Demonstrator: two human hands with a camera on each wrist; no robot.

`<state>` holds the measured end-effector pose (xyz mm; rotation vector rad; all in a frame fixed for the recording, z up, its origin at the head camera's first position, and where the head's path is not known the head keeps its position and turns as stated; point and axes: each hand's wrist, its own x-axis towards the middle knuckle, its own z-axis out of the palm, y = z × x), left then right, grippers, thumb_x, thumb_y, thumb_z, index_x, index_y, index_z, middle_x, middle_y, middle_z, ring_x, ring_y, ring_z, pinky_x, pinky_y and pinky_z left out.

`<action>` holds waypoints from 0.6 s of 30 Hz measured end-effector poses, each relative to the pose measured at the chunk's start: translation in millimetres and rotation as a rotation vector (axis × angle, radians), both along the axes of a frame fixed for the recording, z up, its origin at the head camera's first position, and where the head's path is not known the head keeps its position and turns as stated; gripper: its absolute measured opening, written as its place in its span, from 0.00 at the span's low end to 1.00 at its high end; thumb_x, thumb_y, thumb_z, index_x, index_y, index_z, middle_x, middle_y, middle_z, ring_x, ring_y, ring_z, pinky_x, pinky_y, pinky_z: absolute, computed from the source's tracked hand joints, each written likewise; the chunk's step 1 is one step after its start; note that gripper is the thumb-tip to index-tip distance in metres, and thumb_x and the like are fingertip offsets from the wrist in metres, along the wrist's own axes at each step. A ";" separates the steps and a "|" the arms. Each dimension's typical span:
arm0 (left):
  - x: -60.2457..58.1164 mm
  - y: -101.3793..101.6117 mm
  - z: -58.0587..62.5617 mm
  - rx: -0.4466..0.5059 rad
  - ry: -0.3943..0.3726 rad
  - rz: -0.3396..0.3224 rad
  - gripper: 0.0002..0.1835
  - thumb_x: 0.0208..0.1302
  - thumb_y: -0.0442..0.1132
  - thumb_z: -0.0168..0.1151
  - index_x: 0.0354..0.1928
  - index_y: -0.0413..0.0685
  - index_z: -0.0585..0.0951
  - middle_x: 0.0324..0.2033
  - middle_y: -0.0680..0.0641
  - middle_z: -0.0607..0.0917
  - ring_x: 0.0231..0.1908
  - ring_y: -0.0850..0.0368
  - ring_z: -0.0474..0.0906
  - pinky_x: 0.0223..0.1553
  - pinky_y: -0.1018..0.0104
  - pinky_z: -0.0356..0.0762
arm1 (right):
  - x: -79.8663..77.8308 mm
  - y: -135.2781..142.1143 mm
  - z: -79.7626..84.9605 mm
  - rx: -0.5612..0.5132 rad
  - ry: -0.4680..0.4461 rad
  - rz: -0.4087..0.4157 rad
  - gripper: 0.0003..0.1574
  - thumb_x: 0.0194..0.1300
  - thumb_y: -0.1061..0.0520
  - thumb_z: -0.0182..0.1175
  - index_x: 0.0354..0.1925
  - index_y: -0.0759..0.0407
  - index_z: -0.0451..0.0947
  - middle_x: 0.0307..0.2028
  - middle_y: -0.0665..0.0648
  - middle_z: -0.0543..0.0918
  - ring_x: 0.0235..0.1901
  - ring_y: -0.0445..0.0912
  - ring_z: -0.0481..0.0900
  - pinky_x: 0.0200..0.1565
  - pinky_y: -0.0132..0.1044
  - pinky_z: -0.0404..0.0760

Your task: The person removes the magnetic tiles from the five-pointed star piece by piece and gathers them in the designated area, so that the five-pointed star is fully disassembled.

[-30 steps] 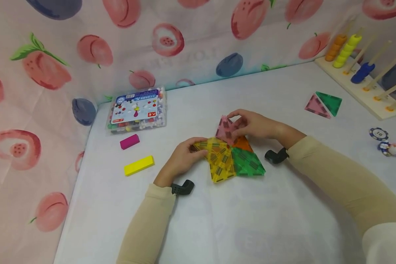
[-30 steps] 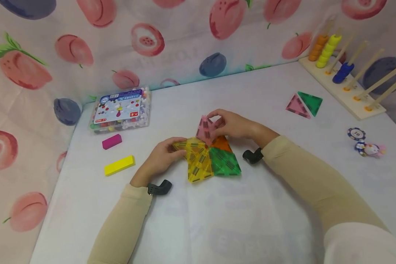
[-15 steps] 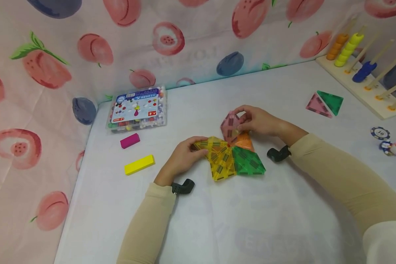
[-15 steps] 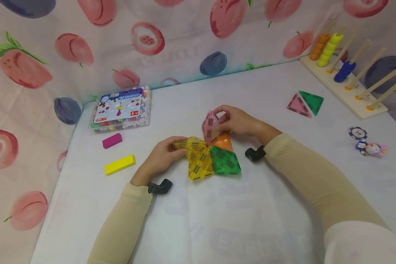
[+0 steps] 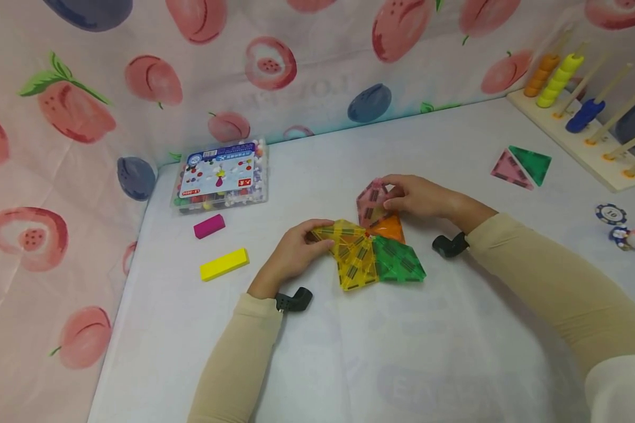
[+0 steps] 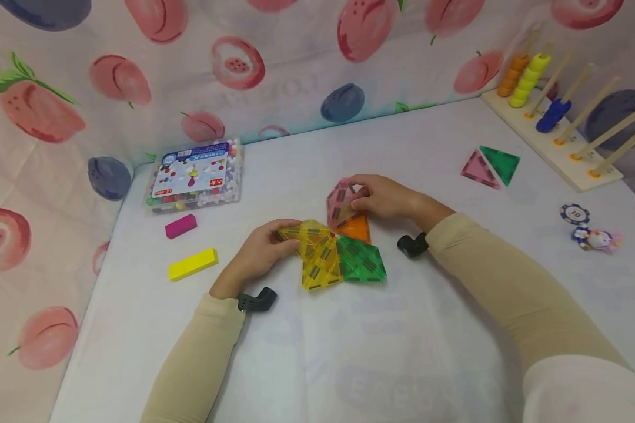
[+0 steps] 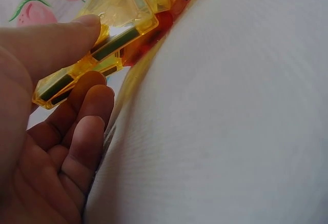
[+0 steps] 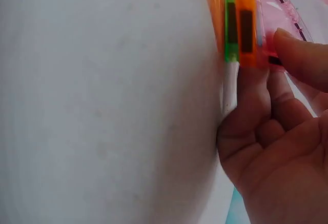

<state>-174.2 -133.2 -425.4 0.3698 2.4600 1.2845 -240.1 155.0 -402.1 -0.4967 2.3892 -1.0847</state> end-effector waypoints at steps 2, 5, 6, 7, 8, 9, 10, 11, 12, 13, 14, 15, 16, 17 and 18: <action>0.3 0.2 0.7 0.000 -0.001 0.002 0.20 0.56 0.51 0.61 0.52 0.68 0.73 0.39 0.56 0.77 0.36 0.57 0.71 0.37 0.63 0.69 | 0.1 -0.9 -0.1 0.010 0.017 0.013 0.33 0.65 0.55 0.52 0.66 0.52 0.55 0.42 0.58 0.77 0.39 0.49 0.73 0.48 0.45 0.70; 0.8 0.5 1.6 0.000 -0.001 0.006 0.20 0.56 0.51 0.61 0.52 0.68 0.73 0.39 0.56 0.77 0.36 0.57 0.71 0.37 0.63 0.70 | 1.4 -2.7 0.3 0.016 0.048 0.007 0.35 0.65 0.54 0.52 0.67 0.51 0.53 0.39 0.58 0.75 0.36 0.49 0.71 0.43 0.42 0.71; 1.2 0.6 2.3 0.001 -0.002 0.007 0.20 0.56 0.51 0.61 0.52 0.67 0.73 0.39 0.56 0.77 0.36 0.57 0.71 0.37 0.63 0.70 | 1.9 -3.4 0.5 0.010 0.052 -0.009 0.36 0.64 0.53 0.54 0.67 0.50 0.52 0.40 0.57 0.74 0.36 0.49 0.70 0.42 0.42 0.72; 1.5 0.8 2.6 0.000 -0.003 0.009 0.20 0.56 0.51 0.61 0.52 0.67 0.73 0.39 0.56 0.77 0.36 0.57 0.71 0.37 0.63 0.70 | 2.5 -4.1 0.9 -0.006 0.056 -0.032 0.38 0.63 0.52 0.55 0.67 0.50 0.51 0.40 0.57 0.74 0.36 0.49 0.70 0.41 0.41 0.72; 1.7 0.9 2.9 0.000 -0.003 0.010 0.20 0.56 0.51 0.61 0.52 0.67 0.73 0.39 0.56 0.77 0.35 0.57 0.71 0.37 0.63 0.70 | 3.1 -4.6 1.5 -0.030 0.058 -0.057 0.39 0.62 0.51 0.56 0.66 0.50 0.51 0.41 0.57 0.74 0.37 0.49 0.70 0.41 0.42 0.72; 1.8 1.1 3.1 0.000 -0.004 0.010 0.20 0.56 0.51 0.61 0.52 0.67 0.73 0.39 0.56 0.77 0.35 0.57 0.71 0.37 0.63 0.70 | 3.7 -4.8 1.9 -0.057 0.060 -0.083 0.40 0.61 0.51 0.57 0.66 0.50 0.51 0.42 0.57 0.73 0.37 0.49 0.71 0.41 0.42 0.73; 1.9 1.2 3.3 0.000 -0.004 0.010 0.20 0.56 0.51 0.61 0.52 0.67 0.73 0.39 0.56 0.77 0.35 0.57 0.71 0.37 0.63 0.70 | 4.0 -5.2 2.3 -0.091 0.062 -0.107 0.40 0.60 0.50 0.59 0.64 0.50 0.51 0.43 0.57 0.73 0.37 0.50 0.72 0.41 0.42 0.73; 2.0 1.3 3.5 0.001 -0.004 0.010 0.20 0.56 0.50 0.61 0.53 0.66 0.73 0.39 0.56 0.77 0.35 0.57 0.71 0.37 0.63 0.70 | 4.3 -5.4 2.7 -0.122 0.068 -0.125 0.38 0.59 0.51 0.59 0.62 0.51 0.52 0.45 0.57 0.73 0.37 0.50 0.72 0.41 0.42 0.74; 2.1 1.4 3.5 0.001 -0.004 0.010 0.20 0.56 0.50 0.61 0.53 0.66 0.73 0.39 0.56 0.77 0.35 0.57 0.72 0.37 0.63 0.70 | 4.5 -5.5 2.9 -0.153 0.075 -0.139 0.36 0.59 0.51 0.60 0.59 0.52 0.53 0.46 0.57 0.73 0.37 0.50 0.73 0.41 0.42 0.74; 1.9 1.4 3.2 0.002 -0.004 0.010 0.20 0.56 0.50 0.61 0.53 0.66 0.73 0.39 0.56 0.77 0.35 0.57 0.72 0.37 0.63 0.70 | 4.6 -5.7 3.1 -0.181 0.079 -0.145 0.32 0.59 0.52 0.60 0.56 0.53 0.55 0.47 0.58 0.73 0.38 0.50 0.74 0.40 0.41 0.75; 1.8 1.5 3.2 0.003 -0.003 0.009 0.20 0.56 0.50 0.61 0.53 0.66 0.73 0.39 0.56 0.77 0.35 0.57 0.72 0.37 0.63 0.70 | 4.7 -5.9 3.3 -0.194 0.083 -0.147 0.29 0.59 0.52 0.60 0.53 0.54 0.57 0.47 0.57 0.72 0.38 0.50 0.74 0.40 0.41 0.75; 1.8 1.5 3.1 0.003 -0.003 0.009 0.20 0.56 0.50 0.61 0.53 0.66 0.73 0.39 0.56 0.77 0.35 0.57 0.72 0.37 0.63 0.70 | 4.6 -6.4 3.3 -0.198 0.088 -0.146 0.26 0.59 0.52 0.60 0.50 0.54 0.59 0.47 0.56 0.72 0.38 0.50 0.74 0.40 0.40 0.75; 1.7 1.5 3.0 0.003 -0.003 0.008 0.20 0.56 0.50 0.61 0.53 0.66 0.73 0.39 0.56 0.77 0.35 0.57 0.72 0.37 0.63 0.70 | 4.5 -6.8 3.3 -0.200 0.095 -0.142 0.24 0.58 0.52 0.60 0.48 0.54 0.60 0.47 0.56 0.72 0.38 0.50 0.74 0.39 0.40 0.75; 1.6 1.5 3.0 0.003 -0.003 0.008 0.20 0.56 0.51 0.61 0.53 0.66 0.73 0.39 0.56 0.77 0.35 0.57 0.71 0.37 0.63 0.70 | 4.3 -7.3 3.3 -0.194 0.104 -0.138 0.22 0.58 0.52 0.61 0.46 0.54 0.62 0.46 0.55 0.71 0.38 0.49 0.73 0.39 0.39 0.75; 1.5 1.5 2.9 0.002 -0.003 0.008 0.20 0.56 0.51 0.61 0.53 0.67 0.73 0.39 0.56 0.77 0.35 0.57 0.71 0.37 0.63 0.70 | 4.2 -7.8 3.1 -0.189 0.109 -0.136 0.20 0.57 0.51 0.61 0.44 0.54 0.63 0.45 0.55 0.71 0.38 0.49 0.73 0.39 0.39 0.75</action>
